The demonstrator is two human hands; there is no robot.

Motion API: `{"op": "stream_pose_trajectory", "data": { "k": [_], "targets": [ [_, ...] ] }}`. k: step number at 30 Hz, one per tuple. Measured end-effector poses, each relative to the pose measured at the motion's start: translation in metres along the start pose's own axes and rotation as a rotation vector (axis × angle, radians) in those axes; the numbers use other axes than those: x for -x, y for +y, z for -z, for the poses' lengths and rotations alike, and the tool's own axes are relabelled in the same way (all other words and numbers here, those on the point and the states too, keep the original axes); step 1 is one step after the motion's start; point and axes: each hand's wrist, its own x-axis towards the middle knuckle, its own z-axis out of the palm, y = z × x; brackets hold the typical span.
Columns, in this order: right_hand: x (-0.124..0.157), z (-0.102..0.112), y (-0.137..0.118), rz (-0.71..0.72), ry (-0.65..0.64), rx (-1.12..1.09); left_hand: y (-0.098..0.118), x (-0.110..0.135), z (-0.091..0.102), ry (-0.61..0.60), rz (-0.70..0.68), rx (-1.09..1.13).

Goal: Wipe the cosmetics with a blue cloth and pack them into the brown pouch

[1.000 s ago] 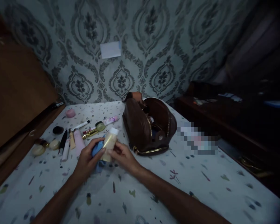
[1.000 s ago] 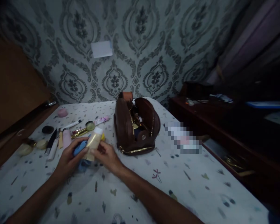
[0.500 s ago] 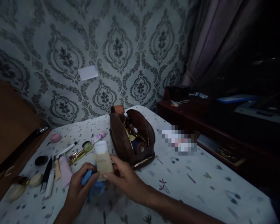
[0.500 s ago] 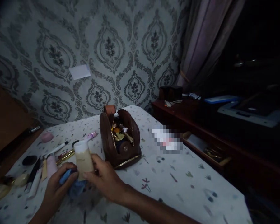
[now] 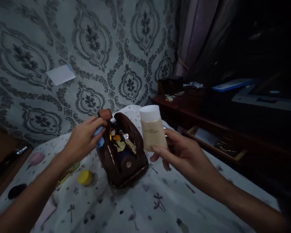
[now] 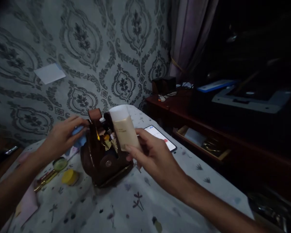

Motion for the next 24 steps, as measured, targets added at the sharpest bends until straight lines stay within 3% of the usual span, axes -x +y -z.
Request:
{"op": "stream_pose_trajectory", "data": {
  "k": [5, 10, 18, 24],
  "targets": [
    [-0.006, 0.025, 0.014, 0.016, -0.004, 0.122, -0.024, -0.051, -0.003, -0.283, -0.026, -0.304],
    [-0.007, 0.039, 0.024, -0.025, 0.001, 0.177, -0.034, -0.072, -0.005, -0.552, -0.083, -0.313],
    [-0.010, 0.043, 0.033, -0.027, 0.028, 0.213, -0.033, -0.081, -0.011, -0.631, -0.109, -0.333],
    [-0.015, 0.044, 0.040, 0.038, 0.064, 0.244, -0.038, -0.087, -0.002, -0.668, -0.088, -0.307]
  ]
}}
